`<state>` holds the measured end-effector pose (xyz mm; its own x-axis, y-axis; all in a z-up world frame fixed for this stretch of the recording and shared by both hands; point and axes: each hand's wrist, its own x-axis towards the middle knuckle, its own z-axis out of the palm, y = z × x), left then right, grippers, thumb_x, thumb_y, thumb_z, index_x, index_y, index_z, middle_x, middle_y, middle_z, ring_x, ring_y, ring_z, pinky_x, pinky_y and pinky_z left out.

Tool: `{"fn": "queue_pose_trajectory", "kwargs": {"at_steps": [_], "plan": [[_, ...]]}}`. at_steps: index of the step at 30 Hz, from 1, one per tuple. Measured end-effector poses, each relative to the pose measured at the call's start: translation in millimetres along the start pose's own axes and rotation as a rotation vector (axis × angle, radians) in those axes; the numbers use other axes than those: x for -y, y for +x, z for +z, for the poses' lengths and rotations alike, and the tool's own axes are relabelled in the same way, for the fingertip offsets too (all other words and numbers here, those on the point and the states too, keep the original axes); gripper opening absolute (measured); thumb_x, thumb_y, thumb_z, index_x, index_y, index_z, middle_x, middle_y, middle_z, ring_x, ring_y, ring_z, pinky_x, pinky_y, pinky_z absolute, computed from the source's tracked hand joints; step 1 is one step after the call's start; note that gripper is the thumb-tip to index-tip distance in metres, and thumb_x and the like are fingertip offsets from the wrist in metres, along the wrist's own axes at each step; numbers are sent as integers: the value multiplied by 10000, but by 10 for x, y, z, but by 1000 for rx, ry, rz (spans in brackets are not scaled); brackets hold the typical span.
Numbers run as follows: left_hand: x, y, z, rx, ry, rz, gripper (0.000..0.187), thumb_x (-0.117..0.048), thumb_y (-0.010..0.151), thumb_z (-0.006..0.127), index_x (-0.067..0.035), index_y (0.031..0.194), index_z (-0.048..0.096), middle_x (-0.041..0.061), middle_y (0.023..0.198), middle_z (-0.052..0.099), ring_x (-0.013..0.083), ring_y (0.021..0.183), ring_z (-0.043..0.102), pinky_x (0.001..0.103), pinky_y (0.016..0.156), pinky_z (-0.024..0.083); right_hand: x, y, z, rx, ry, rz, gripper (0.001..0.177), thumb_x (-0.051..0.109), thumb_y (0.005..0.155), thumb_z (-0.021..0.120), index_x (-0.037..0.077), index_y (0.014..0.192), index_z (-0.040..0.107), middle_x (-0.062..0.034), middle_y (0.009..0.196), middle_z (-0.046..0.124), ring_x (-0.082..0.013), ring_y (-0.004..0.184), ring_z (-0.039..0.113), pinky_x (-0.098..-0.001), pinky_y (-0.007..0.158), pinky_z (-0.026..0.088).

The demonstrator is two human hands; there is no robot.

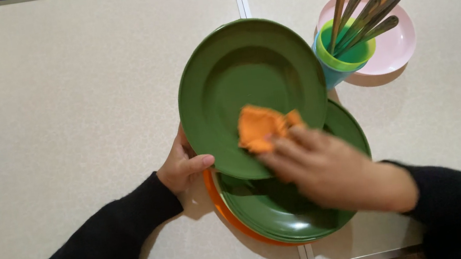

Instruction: Wiping green and pink plates with an orange cloth and stacking them.

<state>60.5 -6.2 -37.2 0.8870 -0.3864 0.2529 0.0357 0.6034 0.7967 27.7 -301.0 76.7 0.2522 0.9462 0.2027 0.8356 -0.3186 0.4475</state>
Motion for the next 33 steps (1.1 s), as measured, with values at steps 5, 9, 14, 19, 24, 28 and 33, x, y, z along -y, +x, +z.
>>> {"fn": "queue_pose_trajectory", "kwargs": {"at_steps": [5,9,14,19,24,28,33], "plan": [[121,-73,-141,-55,-1,-7,829,-153,767,875,-84,1459,424,179,1329,650,275,1143,672,402,943,598,155,-15,14,40,251,129,807,191,737,577,55,1522,448,-94,1449,547,-362,1215,526,-454,1018,486],[-2,-28,-29,-13,-76,-9,797,-130,801,843,-41,1473,423,200,1347,635,313,1178,660,453,976,589,-147,-92,-30,53,131,253,537,159,875,552,33,1397,567,-168,1328,627,-397,1163,604,-485,1044,504],[2,-30,7,16,20,55,767,-172,848,819,-56,1488,412,178,1346,638,293,1188,655,455,1005,576,-129,-9,78,6,-7,106,445,108,910,509,-16,1309,662,-182,1377,611,-426,1310,554,-564,1101,455],[84,-126,-53,-31,28,35,783,-162,808,844,-60,1459,421,166,1331,644,270,1166,658,418,977,581,119,-77,39,-11,271,122,567,146,881,484,87,1441,549,-132,1473,554,-380,1185,575,-470,1049,464],[11,-165,6,3,53,35,788,-191,855,820,-93,1509,392,171,1394,602,313,1235,627,474,1019,568,-171,-56,-23,99,8,344,470,237,898,570,148,1351,654,-83,1335,676,-356,1091,658,-405,787,579],[59,-199,-35,-57,85,73,759,-191,831,831,-72,1462,428,163,1355,637,286,1203,650,436,1007,578,83,43,65,-33,112,178,513,102,842,511,45,1340,624,-193,1366,620,-351,1165,596,-522,1104,450],[94,-337,-34,-74,59,86,708,-176,827,850,-68,1420,478,149,1334,656,259,1201,651,420,1027,560,195,32,16,-36,252,109,547,172,933,442,84,1464,540,-169,1521,525,-405,1288,537,-489,1050,466]]}}
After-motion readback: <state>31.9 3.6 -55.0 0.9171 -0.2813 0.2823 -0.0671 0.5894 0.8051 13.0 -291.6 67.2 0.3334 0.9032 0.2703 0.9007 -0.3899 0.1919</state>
